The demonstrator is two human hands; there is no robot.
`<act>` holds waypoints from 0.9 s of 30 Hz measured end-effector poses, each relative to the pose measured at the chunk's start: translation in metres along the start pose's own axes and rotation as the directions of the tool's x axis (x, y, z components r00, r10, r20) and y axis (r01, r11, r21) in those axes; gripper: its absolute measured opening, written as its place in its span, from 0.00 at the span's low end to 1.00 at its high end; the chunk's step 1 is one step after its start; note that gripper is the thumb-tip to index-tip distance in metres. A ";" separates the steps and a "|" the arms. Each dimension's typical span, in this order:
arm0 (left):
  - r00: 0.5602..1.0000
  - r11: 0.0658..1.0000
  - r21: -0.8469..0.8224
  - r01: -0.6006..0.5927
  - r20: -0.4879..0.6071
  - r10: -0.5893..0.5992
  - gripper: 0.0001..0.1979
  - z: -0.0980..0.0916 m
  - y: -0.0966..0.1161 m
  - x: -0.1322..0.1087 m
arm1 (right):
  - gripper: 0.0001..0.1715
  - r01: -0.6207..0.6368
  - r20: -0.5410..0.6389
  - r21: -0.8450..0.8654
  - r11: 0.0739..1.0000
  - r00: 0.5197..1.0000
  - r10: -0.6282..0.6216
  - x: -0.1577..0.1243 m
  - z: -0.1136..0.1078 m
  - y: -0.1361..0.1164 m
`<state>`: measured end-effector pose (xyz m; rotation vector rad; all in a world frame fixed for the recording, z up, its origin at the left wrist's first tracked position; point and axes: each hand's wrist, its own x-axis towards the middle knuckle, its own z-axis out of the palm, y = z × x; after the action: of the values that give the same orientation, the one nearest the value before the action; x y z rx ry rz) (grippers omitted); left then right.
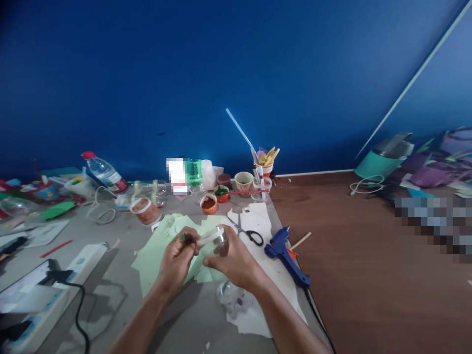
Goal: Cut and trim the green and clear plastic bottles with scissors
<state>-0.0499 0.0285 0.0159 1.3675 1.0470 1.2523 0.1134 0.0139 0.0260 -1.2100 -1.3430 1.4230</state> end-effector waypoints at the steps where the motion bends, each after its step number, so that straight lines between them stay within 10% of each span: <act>1: 1.000 0.998 -0.060 -0.011 -0.016 0.010 0.08 0.000 -0.001 0.000 | 0.31 0.024 0.008 0.065 0.998 1.000 -0.025 0.001 0.000 0.000; 8: 0.956 0.968 0.063 -0.242 -0.153 0.249 0.04 0.005 -0.006 -0.005 | 0.34 0.071 -0.059 0.145 0.987 0.996 -0.063 0.006 0.005 0.008; 17: 0.789 0.646 0.573 -0.504 0.003 0.614 0.12 -0.002 -0.007 -0.006 | 0.25 0.016 0.083 0.380 0.925 0.995 -0.051 0.003 0.001 -0.004; 27: 0.666 0.311 0.778 -0.547 0.179 0.724 0.09 -0.003 -0.002 -0.002 | 0.26 0.030 -0.043 0.093 0.995 0.999 -0.026 0.005 0.008 0.008</act>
<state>-0.0531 0.0270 0.0131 2.6196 1.3315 1.5993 0.1052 0.0159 0.0177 -1.1493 -1.2466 1.4178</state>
